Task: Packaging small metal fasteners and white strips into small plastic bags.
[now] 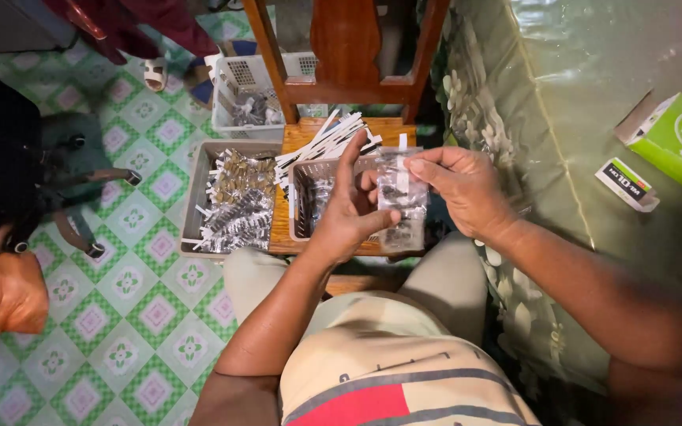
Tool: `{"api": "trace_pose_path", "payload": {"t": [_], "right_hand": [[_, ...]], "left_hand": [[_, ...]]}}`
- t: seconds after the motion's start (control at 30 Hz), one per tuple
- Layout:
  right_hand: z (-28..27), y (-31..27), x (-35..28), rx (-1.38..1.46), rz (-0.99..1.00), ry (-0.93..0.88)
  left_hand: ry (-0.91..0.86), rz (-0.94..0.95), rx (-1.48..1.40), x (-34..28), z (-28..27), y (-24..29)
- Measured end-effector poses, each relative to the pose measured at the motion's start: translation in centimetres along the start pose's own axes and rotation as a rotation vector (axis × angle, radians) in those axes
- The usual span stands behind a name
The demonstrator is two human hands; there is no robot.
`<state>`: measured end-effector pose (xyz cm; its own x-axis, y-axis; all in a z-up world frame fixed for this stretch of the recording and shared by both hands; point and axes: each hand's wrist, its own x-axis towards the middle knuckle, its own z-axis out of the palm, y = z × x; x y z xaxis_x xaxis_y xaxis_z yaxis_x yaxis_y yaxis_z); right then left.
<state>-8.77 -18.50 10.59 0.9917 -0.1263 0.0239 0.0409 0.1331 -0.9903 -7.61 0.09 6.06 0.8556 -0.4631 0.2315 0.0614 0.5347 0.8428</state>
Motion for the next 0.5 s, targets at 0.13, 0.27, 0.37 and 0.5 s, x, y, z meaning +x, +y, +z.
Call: {"api": "trace_pose_path", "payload": {"t": [0.13,0.27,0.37,0.5], "right_hand": [[-0.5,0.8,0.2,-0.019,-0.072,-0.025],[-0.5,0.3,0.1,-0.092,-0.144,-0.074],[0.5,-1.3,-0.7,-0.04,-0.165,-0.113],[-0.8,-0.9,0.1,0.178,-0.217,-0.463]], "left_hand": [[0.038,-0.039,0.052,-0.1,2.3,3.0],[0.107,-0.071,0.117,0.6,2.6,3.3],[0.198,-0.048,0.02,1.0,3.0,2.9],[0.317,0.005,-0.108,1.5,1.9,1.3]]}}
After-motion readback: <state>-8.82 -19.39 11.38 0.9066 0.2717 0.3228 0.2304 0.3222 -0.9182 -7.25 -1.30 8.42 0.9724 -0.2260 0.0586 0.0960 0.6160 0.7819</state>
